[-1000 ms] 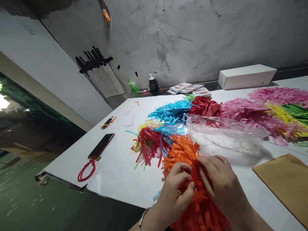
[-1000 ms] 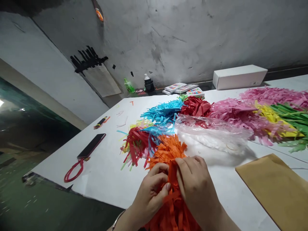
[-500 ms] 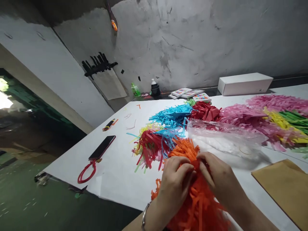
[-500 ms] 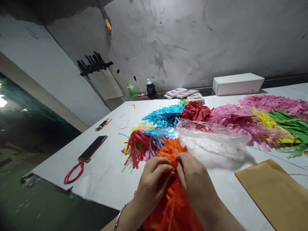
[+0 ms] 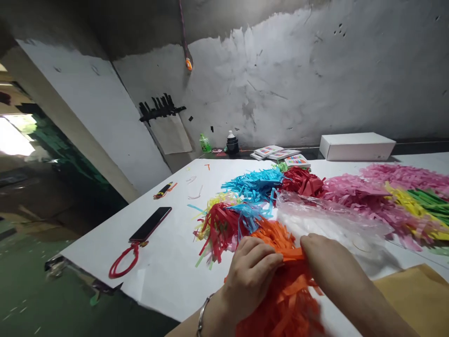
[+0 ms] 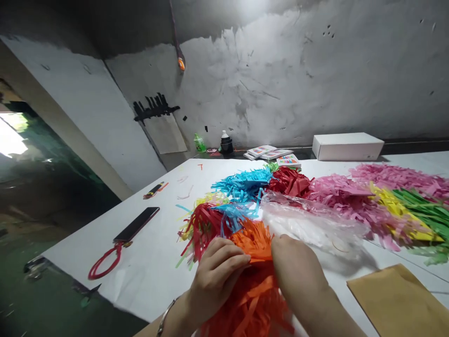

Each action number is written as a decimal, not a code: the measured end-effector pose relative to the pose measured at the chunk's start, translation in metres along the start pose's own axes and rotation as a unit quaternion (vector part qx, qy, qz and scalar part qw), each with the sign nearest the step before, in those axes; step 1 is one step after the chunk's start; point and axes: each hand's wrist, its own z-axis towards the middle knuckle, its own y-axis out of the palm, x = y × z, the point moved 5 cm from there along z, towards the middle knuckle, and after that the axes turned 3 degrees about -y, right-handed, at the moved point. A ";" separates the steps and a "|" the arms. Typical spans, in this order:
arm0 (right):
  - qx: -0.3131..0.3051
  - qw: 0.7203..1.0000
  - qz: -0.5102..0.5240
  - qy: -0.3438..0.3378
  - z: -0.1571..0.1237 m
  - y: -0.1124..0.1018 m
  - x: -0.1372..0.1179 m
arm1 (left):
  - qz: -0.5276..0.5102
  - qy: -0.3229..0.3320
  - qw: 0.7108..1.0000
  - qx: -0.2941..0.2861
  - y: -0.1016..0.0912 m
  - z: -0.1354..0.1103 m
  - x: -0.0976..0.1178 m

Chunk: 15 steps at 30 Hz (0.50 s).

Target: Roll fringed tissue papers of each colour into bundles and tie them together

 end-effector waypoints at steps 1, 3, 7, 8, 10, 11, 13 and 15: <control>-0.009 1.000 0.007 0.006 0.008 -0.007 0.008 | -0.015 -0.005 1.000 0.017 -0.008 0.004 -0.004; 0.019 0.999 0.027 0.020 0.026 -0.025 0.027 | -0.055 -0.031 0.996 0.061 -0.028 0.012 -0.018; 0.101 0.993 0.029 0.056 0.060 -0.053 0.066 | -0.187 -0.170 0.953 0.165 -0.064 0.027 -0.067; 0.124 0.990 0.033 0.061 0.067 -0.056 0.074 | -0.230 -0.219 0.929 0.189 -0.070 0.030 -0.084; 0.184 0.979 0.046 0.067 0.075 -0.057 0.089 | -0.303 -0.317 0.867 0.235 -0.079 0.036 -0.120; 0.218 0.972 0.053 0.069 0.077 -0.056 0.097 | -0.327 -0.356 0.837 0.257 -0.082 0.039 -0.138; 0.264 0.960 0.057 0.074 0.079 -0.046 0.110 | -0.347 -0.404 0.793 0.296 -0.090 0.048 -0.172; 0.280 0.956 0.041 0.081 0.080 -0.031 0.123 | -0.341 -0.409 0.781 0.326 -0.099 0.061 -0.205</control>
